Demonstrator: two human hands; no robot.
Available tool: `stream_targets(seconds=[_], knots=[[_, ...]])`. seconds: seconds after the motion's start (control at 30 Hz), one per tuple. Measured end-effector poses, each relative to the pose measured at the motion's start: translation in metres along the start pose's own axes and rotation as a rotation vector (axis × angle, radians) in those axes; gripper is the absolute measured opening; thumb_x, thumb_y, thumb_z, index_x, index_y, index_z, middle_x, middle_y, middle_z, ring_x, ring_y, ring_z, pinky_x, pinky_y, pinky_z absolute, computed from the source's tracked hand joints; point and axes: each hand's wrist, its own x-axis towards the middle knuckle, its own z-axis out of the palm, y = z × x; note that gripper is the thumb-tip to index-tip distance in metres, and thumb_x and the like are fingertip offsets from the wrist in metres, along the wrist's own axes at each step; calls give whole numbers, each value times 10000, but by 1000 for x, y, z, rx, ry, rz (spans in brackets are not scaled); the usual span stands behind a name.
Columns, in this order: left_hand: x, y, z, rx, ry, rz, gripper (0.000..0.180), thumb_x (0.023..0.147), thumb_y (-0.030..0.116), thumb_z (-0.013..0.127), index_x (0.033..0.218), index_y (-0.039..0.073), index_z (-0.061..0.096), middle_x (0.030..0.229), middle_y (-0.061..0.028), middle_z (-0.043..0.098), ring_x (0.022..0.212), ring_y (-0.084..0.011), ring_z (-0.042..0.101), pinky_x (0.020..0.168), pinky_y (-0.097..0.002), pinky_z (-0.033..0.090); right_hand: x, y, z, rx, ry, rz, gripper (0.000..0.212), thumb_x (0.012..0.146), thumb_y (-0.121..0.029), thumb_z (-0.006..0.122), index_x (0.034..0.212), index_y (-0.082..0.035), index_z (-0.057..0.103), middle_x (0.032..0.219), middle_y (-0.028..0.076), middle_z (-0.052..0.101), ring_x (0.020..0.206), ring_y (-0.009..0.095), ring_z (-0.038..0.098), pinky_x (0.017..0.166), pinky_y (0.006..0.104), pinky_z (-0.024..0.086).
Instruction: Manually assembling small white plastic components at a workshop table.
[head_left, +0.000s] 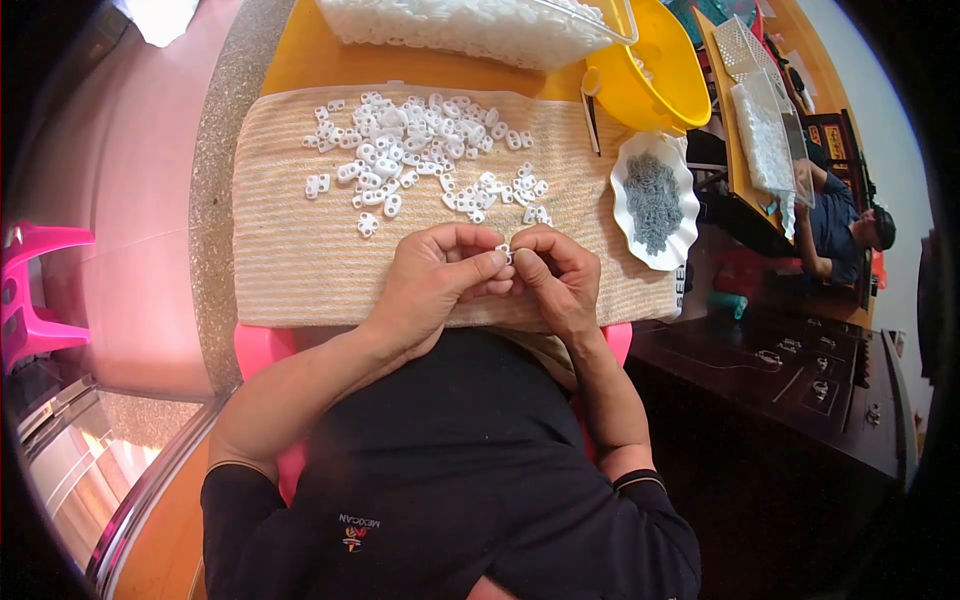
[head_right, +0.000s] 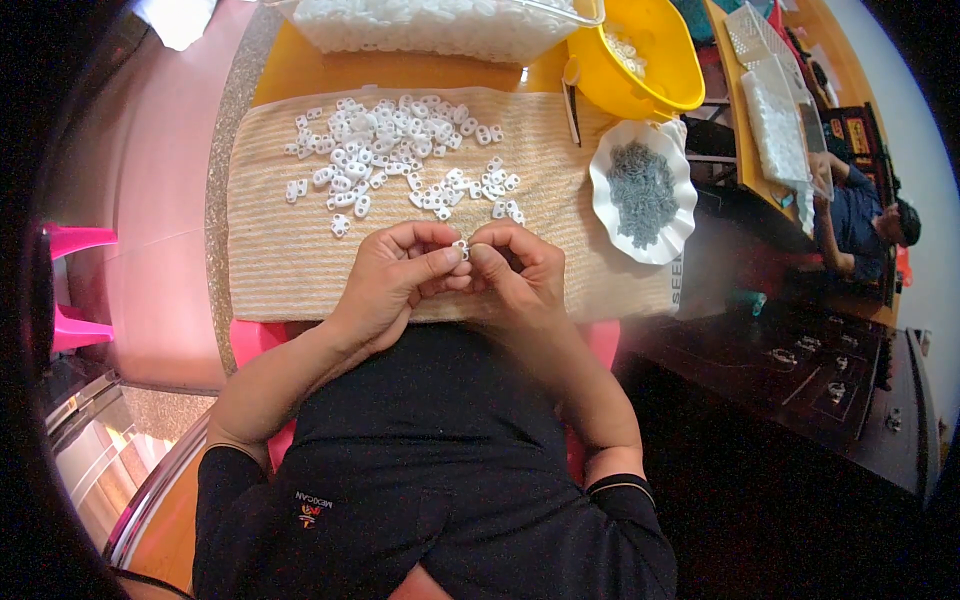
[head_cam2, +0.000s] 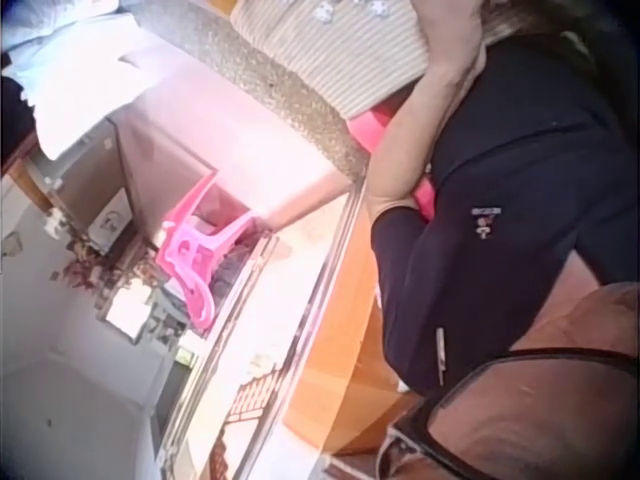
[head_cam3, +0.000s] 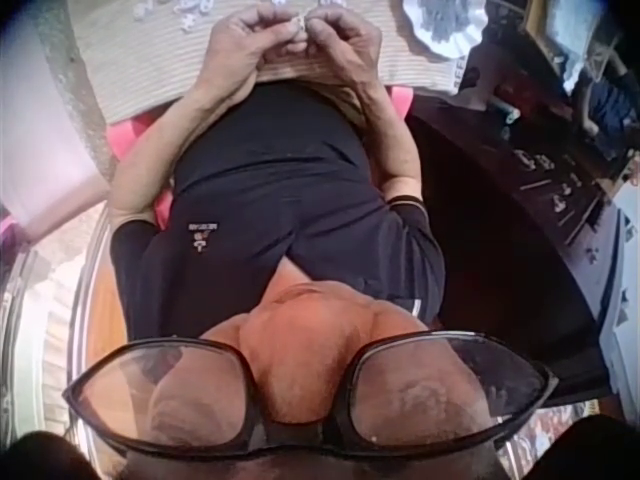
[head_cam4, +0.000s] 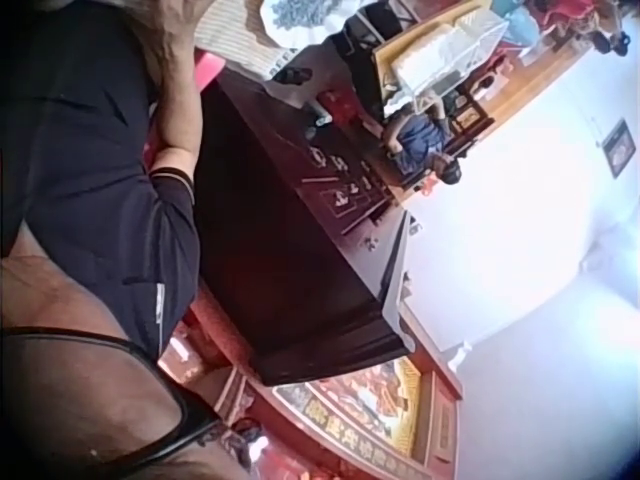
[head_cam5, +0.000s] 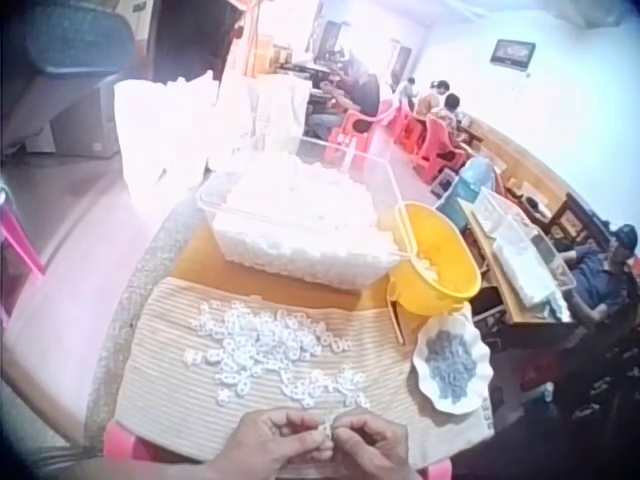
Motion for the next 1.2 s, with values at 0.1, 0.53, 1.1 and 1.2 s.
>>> stream_targets(seconds=[0.1, 0.53, 1.1, 1.2], knots=[[-1, 0, 1, 27, 12, 4, 140, 874, 18, 626, 1006, -15, 593, 899, -95, 664, 795, -151, 668, 758, -276, 577, 0, 0, 0, -2, -10, -17, 122, 930, -80, 591, 957, 38, 608, 898, 62, 615, 693, 84, 579, 615, 204, 480], [-3, -6, 2, 104, 65, 74, 141, 865, 16, 641, 994, -29, 606, 894, -100, 668, 777, -141, 665, 737, -256, 565, 0, -4, 3, -116, -12, -66, 99, 913, -53, 601, 910, 43, 625, 858, 55, 625, 722, 85, 573, 647, 207, 468], [-3, -8, 4, 137, 32, 113, 154, 864, 27, 655, 994, -40, 608, 879, -95, 666, 773, -126, 650, 732, -240, 546, -5, -19, 6, -201, 3, 20, 134, 940, -107, 580, 887, 13, 605, 811, 11, 597, 735, 65, 536, 667, 206, 439], [-3, -9, 3, 142, 27, 114, 145, 866, 21, 646, 998, -30, 612, 879, -96, 668, 774, -134, 658, 744, -253, 559, -5, -17, 5, -246, -2, -27, 148, 947, -120, 573, 878, 9, 600, 794, 2, 583, 734, 61, 520, 665, 204, 425]])
